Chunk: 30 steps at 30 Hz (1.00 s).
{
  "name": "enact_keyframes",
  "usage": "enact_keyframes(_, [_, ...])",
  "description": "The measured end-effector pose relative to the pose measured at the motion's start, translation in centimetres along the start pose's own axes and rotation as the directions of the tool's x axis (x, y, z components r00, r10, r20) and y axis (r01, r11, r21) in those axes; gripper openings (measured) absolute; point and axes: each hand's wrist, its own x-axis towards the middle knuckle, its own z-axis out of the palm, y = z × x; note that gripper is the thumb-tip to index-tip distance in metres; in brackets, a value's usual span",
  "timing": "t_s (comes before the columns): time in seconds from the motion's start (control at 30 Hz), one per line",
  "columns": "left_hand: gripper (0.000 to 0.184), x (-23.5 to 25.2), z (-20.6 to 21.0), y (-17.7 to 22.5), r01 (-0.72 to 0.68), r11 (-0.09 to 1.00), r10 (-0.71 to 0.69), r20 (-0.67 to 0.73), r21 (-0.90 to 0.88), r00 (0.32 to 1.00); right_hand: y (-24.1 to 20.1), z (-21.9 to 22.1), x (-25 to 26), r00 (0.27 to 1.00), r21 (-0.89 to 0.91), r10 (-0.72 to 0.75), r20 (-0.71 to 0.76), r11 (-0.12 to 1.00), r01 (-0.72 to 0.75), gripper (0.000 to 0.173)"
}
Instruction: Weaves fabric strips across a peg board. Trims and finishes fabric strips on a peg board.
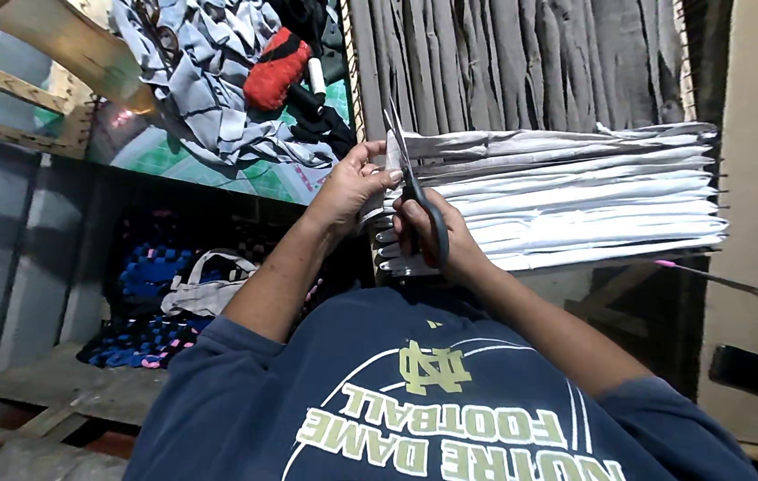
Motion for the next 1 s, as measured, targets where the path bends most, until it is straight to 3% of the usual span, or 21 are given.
enact_keyframes(0.27, [0.046, -0.4, -0.3, -0.1, -0.006, 1.000, 0.006, 0.004, 0.005, 1.000, -0.3, 0.3, 0.2, 0.999, -0.071, -0.020, -0.039, 0.997, 0.017, 0.020])
enact_keyframes(0.43, [0.043, -3.6, -3.6, 0.7, -0.069, 0.984, 0.070, -0.002, 0.162, 0.998, -2.1, -0.4, 1.1, 0.990, -0.311, 0.005, 0.141, 0.949, 0.039, 0.033])
enact_keyframes(0.6, [0.033, -8.3, -9.2, -0.2, -0.029, 0.914, 0.124, -0.212, 0.404, 0.969, -4.1, 0.7, 4.9, 0.933, -0.621, 0.110, 0.342, 0.772, 0.137, 0.046])
enact_keyframes(0.73, [0.031, -9.3, -11.9, -2.0, 0.195, 0.616, 0.093, -0.315, 0.764, 0.944, -5.4, 3.9, 8.2, 0.895, -0.754, 0.181, 0.408, 0.620, 0.219, 0.044])
enact_keyframes(0.9, [0.039, -8.8, -12.4, -3.3, 0.288, 0.501, 0.110, -0.390, 0.816, 0.914, -5.2, 6.8, 10.8, 0.895, -0.872, 0.197, 0.401, 0.381, 0.307, 0.049])
enact_keyframes(1.0, [0.039, -9.1, -12.7, -3.9, 0.320, 0.507, 0.118, -0.432, 0.800, 0.894, -3.8, 7.3, 12.1, 0.872, -0.866, 0.122, 0.475, 0.238, 0.439, 0.039])
